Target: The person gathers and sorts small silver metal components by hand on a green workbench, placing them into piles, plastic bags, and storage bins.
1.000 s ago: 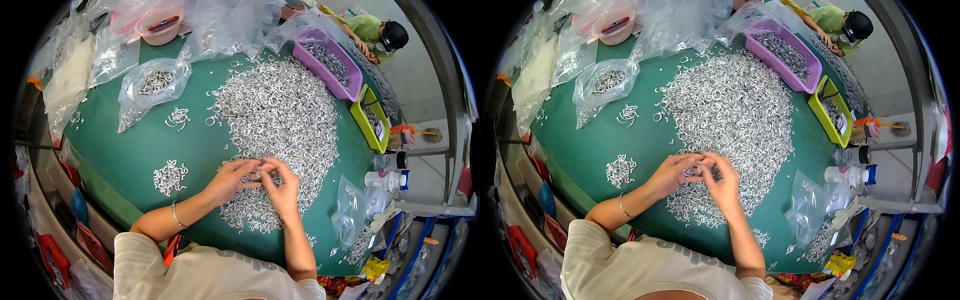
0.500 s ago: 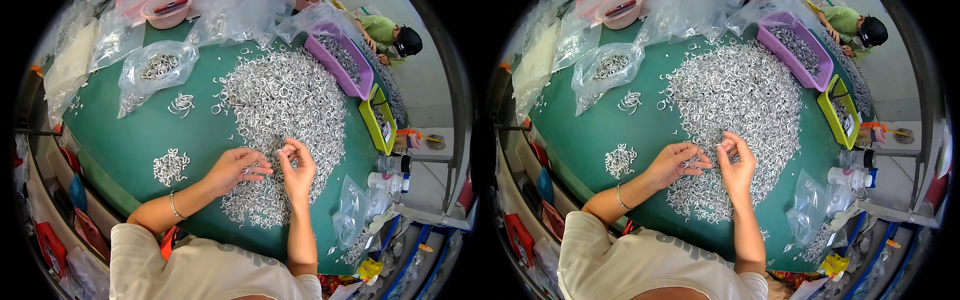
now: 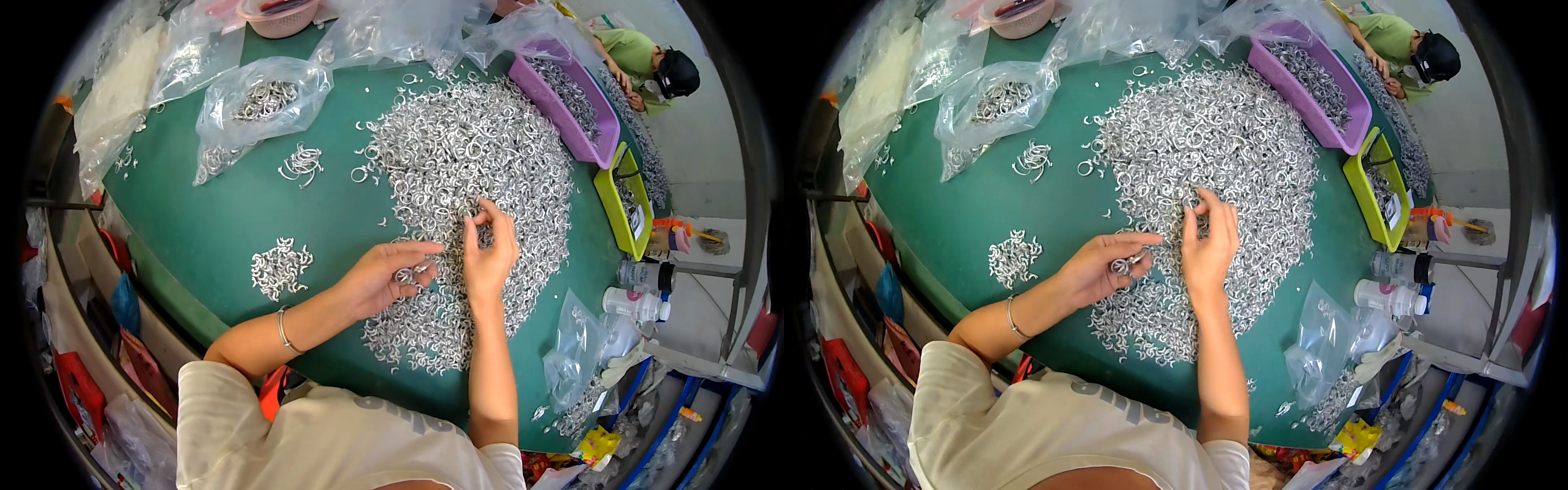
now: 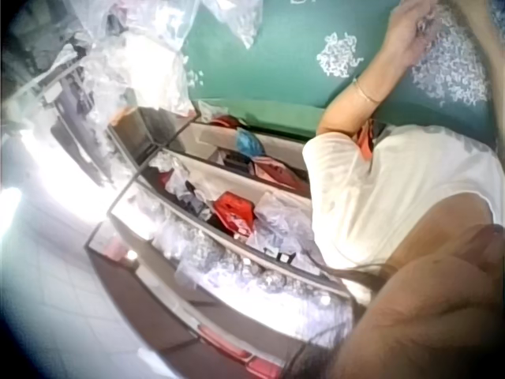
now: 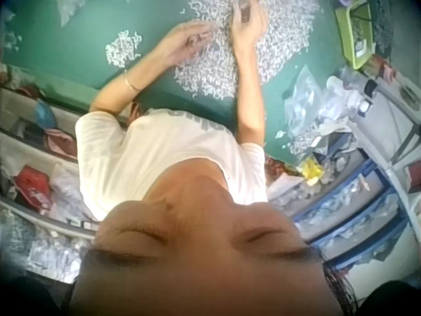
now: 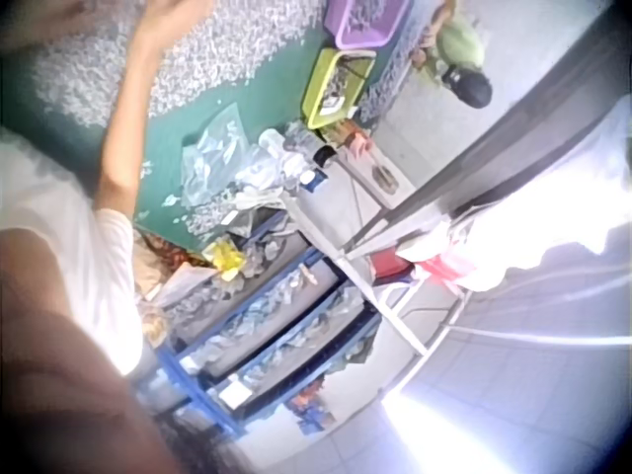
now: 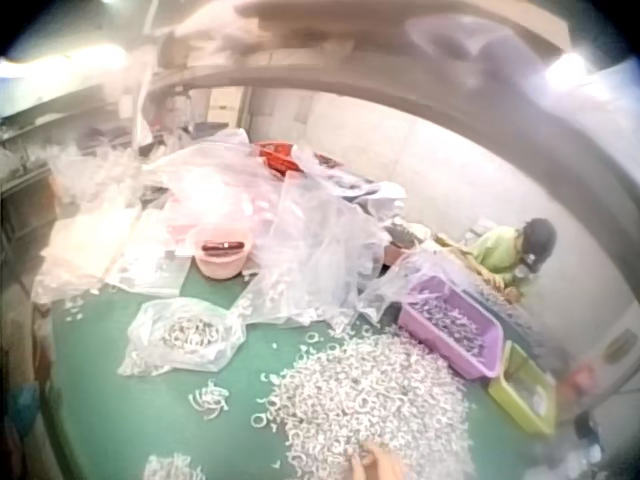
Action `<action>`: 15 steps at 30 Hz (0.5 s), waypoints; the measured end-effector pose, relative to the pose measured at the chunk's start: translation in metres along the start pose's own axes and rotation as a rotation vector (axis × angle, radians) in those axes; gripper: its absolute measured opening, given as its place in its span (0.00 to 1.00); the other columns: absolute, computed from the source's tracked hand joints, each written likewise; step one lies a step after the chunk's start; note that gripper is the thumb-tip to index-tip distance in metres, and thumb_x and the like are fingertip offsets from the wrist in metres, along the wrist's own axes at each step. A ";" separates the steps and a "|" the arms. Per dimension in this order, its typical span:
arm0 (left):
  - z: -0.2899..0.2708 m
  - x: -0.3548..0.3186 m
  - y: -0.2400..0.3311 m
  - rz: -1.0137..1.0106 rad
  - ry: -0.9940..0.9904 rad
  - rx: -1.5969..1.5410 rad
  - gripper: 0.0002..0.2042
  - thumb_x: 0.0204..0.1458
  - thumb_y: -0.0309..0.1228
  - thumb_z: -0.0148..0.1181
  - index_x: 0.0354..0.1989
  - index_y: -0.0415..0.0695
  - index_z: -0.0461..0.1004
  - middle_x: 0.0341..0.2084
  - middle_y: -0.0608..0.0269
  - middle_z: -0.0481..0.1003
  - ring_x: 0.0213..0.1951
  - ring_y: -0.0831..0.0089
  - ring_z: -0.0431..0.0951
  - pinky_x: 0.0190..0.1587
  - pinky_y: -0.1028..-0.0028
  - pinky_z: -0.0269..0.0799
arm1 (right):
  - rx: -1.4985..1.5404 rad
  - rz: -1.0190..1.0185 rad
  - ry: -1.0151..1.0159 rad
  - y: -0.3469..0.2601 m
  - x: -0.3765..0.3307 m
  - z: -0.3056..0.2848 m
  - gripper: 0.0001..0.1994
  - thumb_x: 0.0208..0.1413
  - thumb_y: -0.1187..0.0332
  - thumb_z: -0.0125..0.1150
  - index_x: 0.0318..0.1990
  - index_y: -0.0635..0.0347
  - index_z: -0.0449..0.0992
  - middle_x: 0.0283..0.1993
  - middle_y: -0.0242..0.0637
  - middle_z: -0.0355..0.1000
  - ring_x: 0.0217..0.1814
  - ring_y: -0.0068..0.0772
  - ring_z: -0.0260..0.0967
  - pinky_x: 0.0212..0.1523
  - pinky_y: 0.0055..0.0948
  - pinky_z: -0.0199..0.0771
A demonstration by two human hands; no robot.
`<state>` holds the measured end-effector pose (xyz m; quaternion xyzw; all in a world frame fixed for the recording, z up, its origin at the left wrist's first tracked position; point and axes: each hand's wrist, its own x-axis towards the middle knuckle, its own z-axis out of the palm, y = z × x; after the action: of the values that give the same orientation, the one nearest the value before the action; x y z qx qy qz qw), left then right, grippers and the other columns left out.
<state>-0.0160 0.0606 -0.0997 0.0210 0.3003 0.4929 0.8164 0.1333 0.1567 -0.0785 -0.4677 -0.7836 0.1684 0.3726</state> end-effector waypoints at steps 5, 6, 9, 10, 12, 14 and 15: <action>0.016 0.001 0.001 0.090 0.020 -0.046 0.17 0.59 0.28 0.51 0.55 0.35 0.68 0.45 0.55 0.75 0.50 0.65 0.75 0.48 0.72 0.76 | 0.131 0.271 -0.039 0.000 -0.014 -0.017 0.15 0.48 0.82 0.61 0.46 0.64 0.74 0.31 0.36 0.69 0.32 0.31 0.67 0.36 0.30 0.69; 0.020 -0.001 0.002 0.068 0.011 -0.119 0.17 0.60 0.29 0.50 0.55 0.35 0.67 0.44 0.54 0.76 0.51 0.63 0.75 0.48 0.71 0.76 | 0.068 0.257 -0.049 0.006 -0.016 -0.019 0.15 0.48 0.82 0.60 0.46 0.64 0.73 0.31 0.36 0.70 0.32 0.31 0.68 0.37 0.30 0.70; 0.021 -0.001 0.007 0.003 -0.043 -0.259 0.16 0.61 0.32 0.48 0.53 0.34 0.68 0.41 0.52 0.77 0.51 0.61 0.75 0.48 0.70 0.76 | -0.052 0.206 -0.036 0.007 -0.016 -0.022 0.16 0.48 0.81 0.60 0.47 0.64 0.73 0.34 0.38 0.71 0.34 0.34 0.69 0.38 0.32 0.70; 0.012 0.001 0.003 -0.025 -0.074 -0.262 0.16 0.61 0.33 0.47 0.52 0.35 0.69 0.39 0.51 0.77 0.50 0.61 0.76 0.47 0.70 0.76 | -0.052 0.189 -0.043 0.005 -0.015 -0.022 0.17 0.48 0.81 0.61 0.47 0.64 0.73 0.34 0.38 0.71 0.35 0.34 0.68 0.38 0.32 0.70; -0.004 0.005 -0.002 -0.091 -0.156 -0.321 0.16 0.62 0.34 0.46 0.50 0.36 0.70 0.37 0.50 0.77 0.49 0.61 0.77 0.46 0.70 0.76 | -0.056 0.150 -0.053 0.002 -0.013 -0.022 0.18 0.47 0.81 0.62 0.48 0.64 0.72 0.35 0.39 0.71 0.36 0.36 0.68 0.39 0.33 0.69; -0.019 0.011 -0.010 -0.144 -0.285 -0.406 0.16 0.62 0.36 0.46 0.49 0.37 0.72 0.36 0.49 0.77 0.48 0.60 0.77 0.45 0.71 0.76 | -0.118 0.112 -0.080 0.007 -0.014 -0.017 0.19 0.46 0.80 0.63 0.48 0.64 0.72 0.34 0.40 0.70 0.37 0.38 0.68 0.40 0.34 0.69; -0.025 0.015 -0.014 -0.160 -0.366 -0.432 0.16 0.62 0.37 0.46 0.48 0.38 0.72 0.37 0.49 0.77 0.49 0.60 0.76 0.46 0.71 0.76 | -0.147 0.087 -0.094 0.010 -0.015 -0.011 0.19 0.46 0.81 0.63 0.48 0.64 0.72 0.34 0.40 0.69 0.36 0.39 0.68 0.40 0.35 0.69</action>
<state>-0.0129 0.0590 -0.1313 -0.0885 0.0370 0.4674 0.8788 0.1522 0.1478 -0.0835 -0.5188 -0.7895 0.1483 0.2925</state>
